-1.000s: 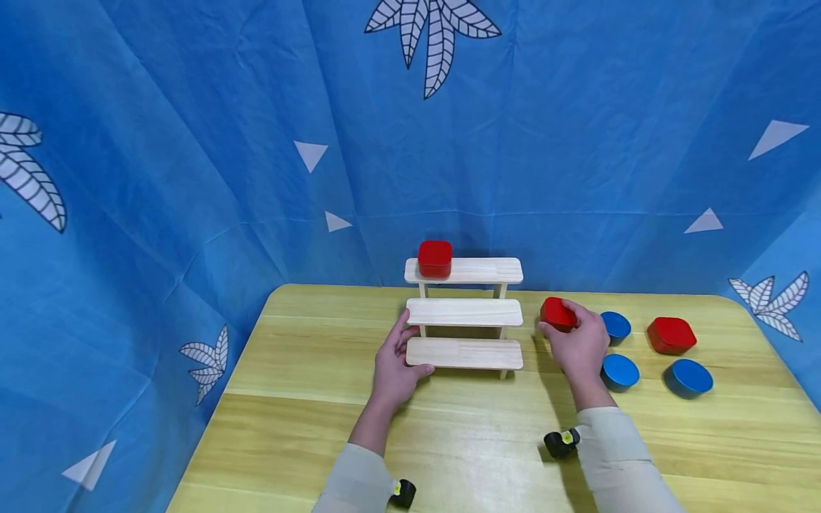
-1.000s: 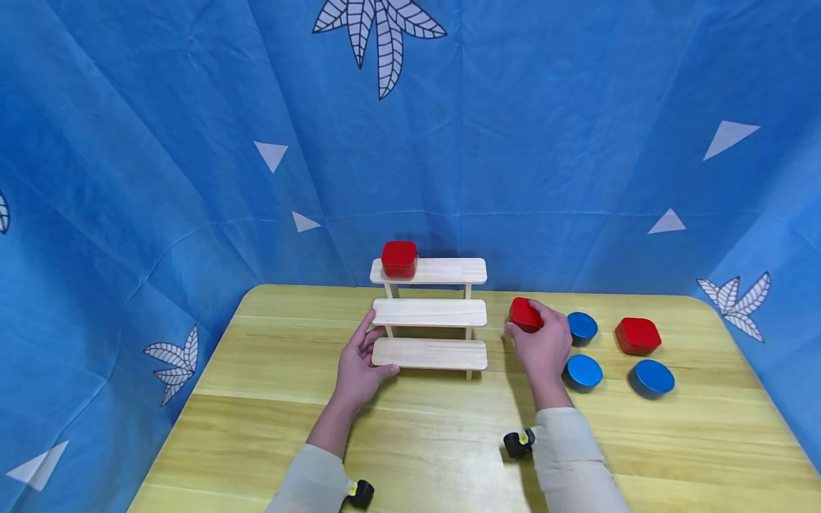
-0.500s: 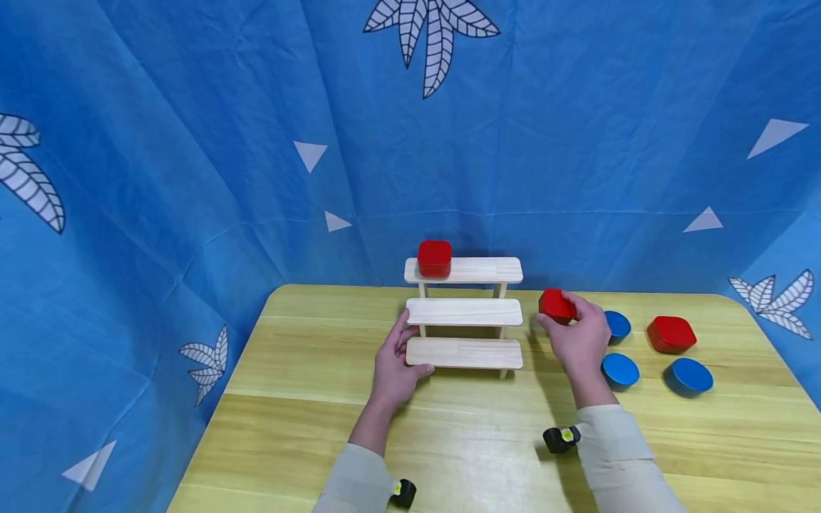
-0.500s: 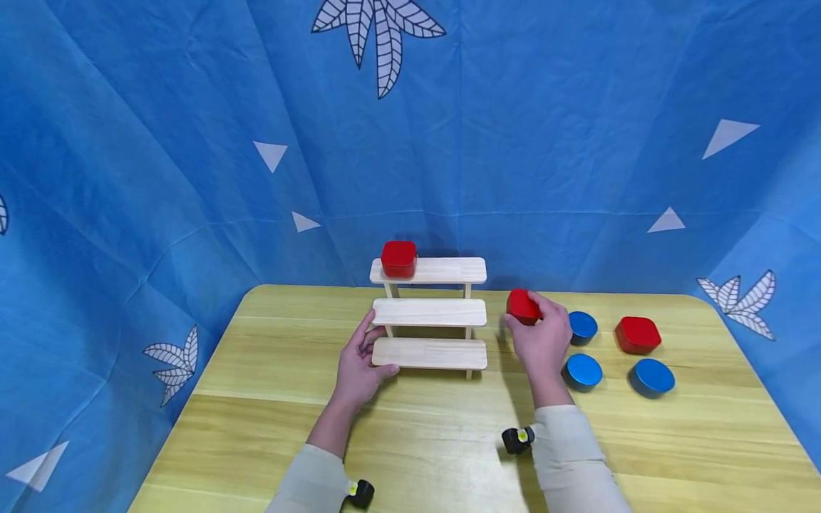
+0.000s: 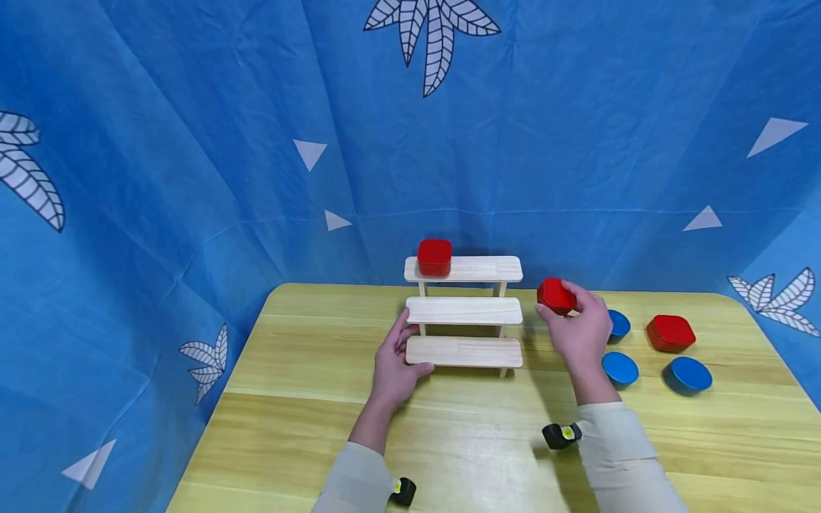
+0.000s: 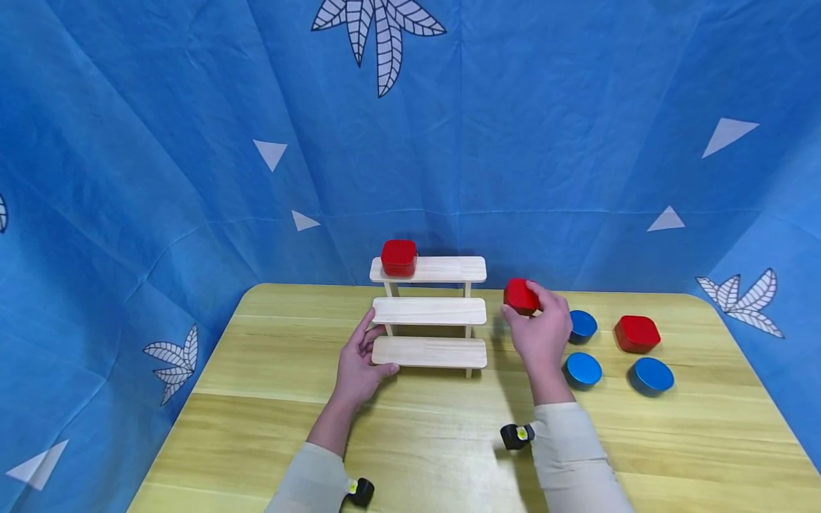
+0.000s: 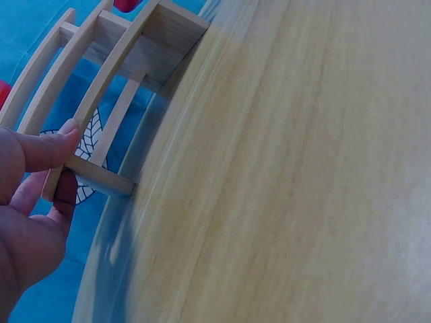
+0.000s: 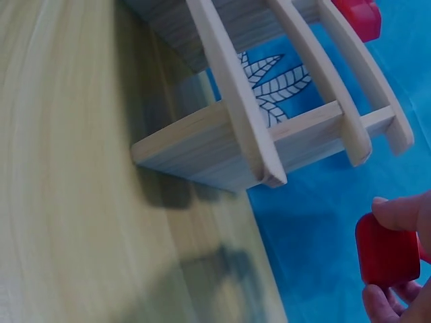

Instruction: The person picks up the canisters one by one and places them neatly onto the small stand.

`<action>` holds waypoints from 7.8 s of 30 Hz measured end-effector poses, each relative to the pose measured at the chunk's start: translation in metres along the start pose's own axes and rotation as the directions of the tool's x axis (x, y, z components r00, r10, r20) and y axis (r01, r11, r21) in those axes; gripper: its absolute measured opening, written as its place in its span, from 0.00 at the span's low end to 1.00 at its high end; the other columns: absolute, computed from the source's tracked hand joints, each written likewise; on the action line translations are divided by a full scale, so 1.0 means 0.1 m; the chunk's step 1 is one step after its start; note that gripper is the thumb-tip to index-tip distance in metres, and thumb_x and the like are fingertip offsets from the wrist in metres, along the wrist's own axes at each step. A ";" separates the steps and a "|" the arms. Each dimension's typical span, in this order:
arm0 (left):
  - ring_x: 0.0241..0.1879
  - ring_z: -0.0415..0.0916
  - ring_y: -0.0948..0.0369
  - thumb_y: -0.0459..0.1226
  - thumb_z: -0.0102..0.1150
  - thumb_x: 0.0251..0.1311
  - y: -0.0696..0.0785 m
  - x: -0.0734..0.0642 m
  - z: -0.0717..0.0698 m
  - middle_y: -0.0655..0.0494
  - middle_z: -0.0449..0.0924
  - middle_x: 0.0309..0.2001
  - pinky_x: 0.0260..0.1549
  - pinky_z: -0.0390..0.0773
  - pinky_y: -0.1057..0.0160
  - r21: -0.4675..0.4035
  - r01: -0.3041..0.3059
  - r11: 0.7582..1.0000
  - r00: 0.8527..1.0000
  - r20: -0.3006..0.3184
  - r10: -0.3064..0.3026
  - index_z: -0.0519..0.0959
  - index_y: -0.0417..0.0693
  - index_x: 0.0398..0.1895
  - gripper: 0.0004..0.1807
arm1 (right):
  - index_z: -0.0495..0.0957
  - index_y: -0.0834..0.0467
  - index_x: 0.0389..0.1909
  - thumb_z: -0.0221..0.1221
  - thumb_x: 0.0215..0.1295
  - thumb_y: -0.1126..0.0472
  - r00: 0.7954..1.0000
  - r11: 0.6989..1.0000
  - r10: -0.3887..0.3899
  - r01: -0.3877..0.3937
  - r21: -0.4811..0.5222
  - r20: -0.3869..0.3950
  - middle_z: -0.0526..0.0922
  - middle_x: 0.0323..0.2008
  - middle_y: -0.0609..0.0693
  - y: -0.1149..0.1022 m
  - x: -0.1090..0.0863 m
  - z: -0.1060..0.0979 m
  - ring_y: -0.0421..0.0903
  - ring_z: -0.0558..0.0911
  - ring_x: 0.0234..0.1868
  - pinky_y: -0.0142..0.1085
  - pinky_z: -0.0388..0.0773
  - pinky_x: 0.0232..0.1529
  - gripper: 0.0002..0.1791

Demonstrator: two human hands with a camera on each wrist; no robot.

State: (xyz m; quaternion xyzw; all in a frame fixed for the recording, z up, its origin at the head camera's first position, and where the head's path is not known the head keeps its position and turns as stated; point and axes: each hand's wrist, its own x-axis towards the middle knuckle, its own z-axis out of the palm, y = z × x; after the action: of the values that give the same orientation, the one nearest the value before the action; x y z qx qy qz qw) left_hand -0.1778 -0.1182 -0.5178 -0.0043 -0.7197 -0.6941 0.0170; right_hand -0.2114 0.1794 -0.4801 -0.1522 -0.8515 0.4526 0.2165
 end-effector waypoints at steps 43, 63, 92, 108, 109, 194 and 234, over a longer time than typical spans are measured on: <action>0.62 0.70 0.50 0.10 0.69 0.37 -0.05 0.02 -0.01 0.50 0.73 0.63 0.50 0.80 0.59 0.019 -0.003 1.000 1.000 -0.001 0.003 0.61 0.70 0.76 0.65 | 0.77 0.55 0.65 0.76 0.54 0.57 0.995 0.992 -0.087 0.091 0.088 -0.045 0.75 0.60 0.56 -0.40 -0.02 -0.08 0.51 0.75 0.56 0.52 0.82 0.47 0.36; 0.62 0.70 0.50 0.10 0.69 0.38 -0.04 0.01 -0.01 0.50 0.72 0.64 0.50 0.80 0.59 0.014 0.009 1.000 1.000 -0.003 -0.009 0.62 0.70 0.76 0.64 | 0.77 0.56 0.65 0.75 0.54 0.59 0.993 0.985 -0.111 0.114 0.129 -0.029 0.75 0.61 0.56 -0.52 -0.01 -0.05 0.51 0.72 0.59 0.52 0.82 0.49 0.36; 0.62 0.70 0.49 0.09 0.67 0.36 -0.03 0.03 -0.01 0.47 0.72 0.64 0.49 0.81 0.59 -0.021 -0.011 1.000 1.000 0.017 0.011 0.61 0.67 0.76 0.64 | 0.78 0.54 0.64 0.76 0.52 0.60 0.985 0.973 -0.170 0.170 0.154 -0.011 0.74 0.60 0.56 -0.69 0.06 0.06 0.52 0.73 0.59 0.52 0.82 0.49 0.35; 0.62 0.69 0.46 0.08 0.66 0.38 0.26 -0.10 0.01 0.42 0.71 0.64 0.51 0.79 0.59 0.009 0.021 1.000 1.000 0.015 -0.021 0.59 0.56 0.78 0.61 | 0.80 0.57 0.62 0.77 0.50 0.63 0.975 0.963 -0.223 0.224 0.153 -0.020 0.75 0.58 0.58 -0.76 0.05 0.18 0.54 0.73 0.58 0.52 0.82 0.47 0.34; 0.62 0.69 0.46 0.08 0.66 0.39 0.26 -0.10 0.01 0.42 0.71 0.64 0.51 0.79 0.59 0.008 0.020 1.000 1.000 0.016 -0.020 0.59 0.56 0.78 0.61 | 0.80 0.57 0.62 0.77 0.50 0.63 0.973 0.961 -0.230 0.230 0.151 -0.021 0.75 0.58 0.58 -0.76 0.05 0.18 0.54 0.73 0.58 0.52 0.83 0.47 0.34; 0.62 0.70 0.50 0.10 0.68 0.38 -0.04 0.00 -0.01 0.50 0.72 0.64 0.50 0.80 0.59 0.008 0.014 1.000 1.000 0.004 -0.014 0.61 0.70 0.76 0.64 | 0.74 0.57 0.68 0.79 0.44 0.64 0.958 0.949 -0.286 0.281 0.145 0.013 0.73 0.56 0.60 -0.84 -0.04 0.33 0.57 0.76 0.51 0.52 0.81 0.50 0.45; 0.64 0.68 0.46 0.08 0.66 0.39 0.23 -0.09 0.00 0.42 0.71 0.64 0.53 0.78 0.58 0.003 0.023 1.000 1.000 0.009 -0.023 0.60 0.57 0.78 0.61 | 0.75 0.59 0.65 0.76 0.52 0.62 0.975 0.968 -0.222 0.221 0.121 -0.002 0.75 0.58 0.59 -0.51 -0.22 0.22 0.59 0.77 0.52 0.55 0.80 0.51 0.37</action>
State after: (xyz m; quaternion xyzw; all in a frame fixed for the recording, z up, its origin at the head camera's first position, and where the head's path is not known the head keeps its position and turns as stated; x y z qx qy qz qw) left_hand -0.1682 -0.1167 -0.4947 0.0009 -0.7208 -0.6932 0.0058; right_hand -0.2063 0.1263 -0.4537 -0.0402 -0.8356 0.4770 0.2695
